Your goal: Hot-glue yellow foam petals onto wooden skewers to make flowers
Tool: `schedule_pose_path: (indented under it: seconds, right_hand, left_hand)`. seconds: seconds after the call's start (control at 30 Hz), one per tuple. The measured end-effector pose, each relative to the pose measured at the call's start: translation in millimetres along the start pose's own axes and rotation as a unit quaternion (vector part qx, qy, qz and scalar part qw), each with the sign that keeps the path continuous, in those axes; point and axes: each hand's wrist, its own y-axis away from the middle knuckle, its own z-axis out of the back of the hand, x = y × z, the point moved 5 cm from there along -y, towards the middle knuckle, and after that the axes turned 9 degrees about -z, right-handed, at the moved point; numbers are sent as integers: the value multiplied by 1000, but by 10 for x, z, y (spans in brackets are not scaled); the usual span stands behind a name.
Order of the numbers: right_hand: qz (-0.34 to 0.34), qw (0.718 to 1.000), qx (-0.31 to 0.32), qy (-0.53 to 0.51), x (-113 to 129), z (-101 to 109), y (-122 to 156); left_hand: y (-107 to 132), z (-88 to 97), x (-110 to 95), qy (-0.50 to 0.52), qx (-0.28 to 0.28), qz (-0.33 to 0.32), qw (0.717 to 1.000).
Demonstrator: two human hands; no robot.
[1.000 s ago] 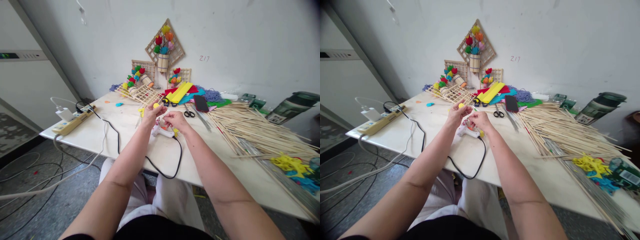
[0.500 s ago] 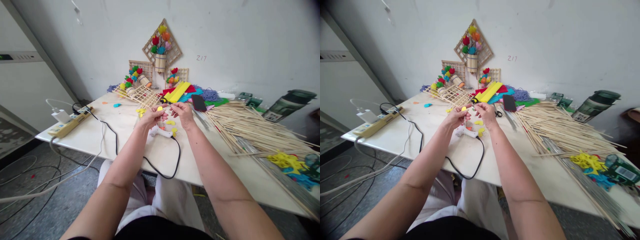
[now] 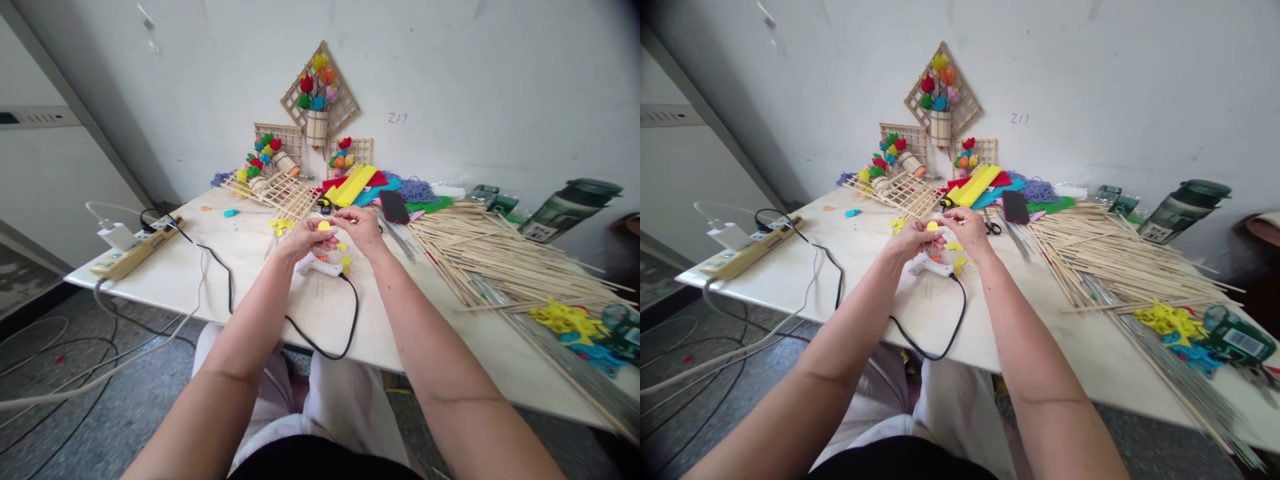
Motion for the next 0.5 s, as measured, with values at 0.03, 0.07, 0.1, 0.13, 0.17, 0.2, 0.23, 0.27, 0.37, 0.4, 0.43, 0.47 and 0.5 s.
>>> schedule_pose_path:
  seconds: [0.03,0.07,0.1,0.13,0.17,0.2,0.23,0.27,0.37,0.4,0.43,0.47,0.5]
  right_hand:
    - [-3,1000,3,-2,-3,-5,4]
    - [-5,1000,4,-4,-5,-9,9]
    - [-4,1000,5,-6,-3,-12,13]
    - [1,1000,4,-7,2,-14,16]
    - [9,1000,2,-7,12,-15,18]
    - [21,1000,-1,-5,25,-15,20]
    - [34,999,-4,-1,40,-15,21]
    - [46,999,-7,6,55,-14,23]
    - [75,997,-21,31,88,-10,28]
    - [81,996,-25,35,93,-10,31]
    - [86,995,-27,36,93,-12,34]
    - [87,995,-27,34,89,-17,38]
    - [84,996,-25,29,82,-25,41]
  left_hand:
    - [2,-4,1,-3,2,2,1000]
    - [3,-7,2,-5,4,3,1000]
    - [4,-8,3,-6,6,4,1000]
    - [5,-8,5,-6,7,4,1000]
    - [5,-8,7,-4,9,5,1000]
    - [6,-8,10,-2,10,5,1000]
    - [7,-9,11,0,11,7,1000]
    - [8,-12,12,2,10,8,1000]
    - [16,-29,3,7,-2,14,1000]
    - [20,-37,-2,10,-7,16,1000]
    - [23,-45,-7,11,-11,20,1000]
    - [26,-53,-11,13,-15,22,1000]
    - [29,-57,-14,14,-18,25,999]
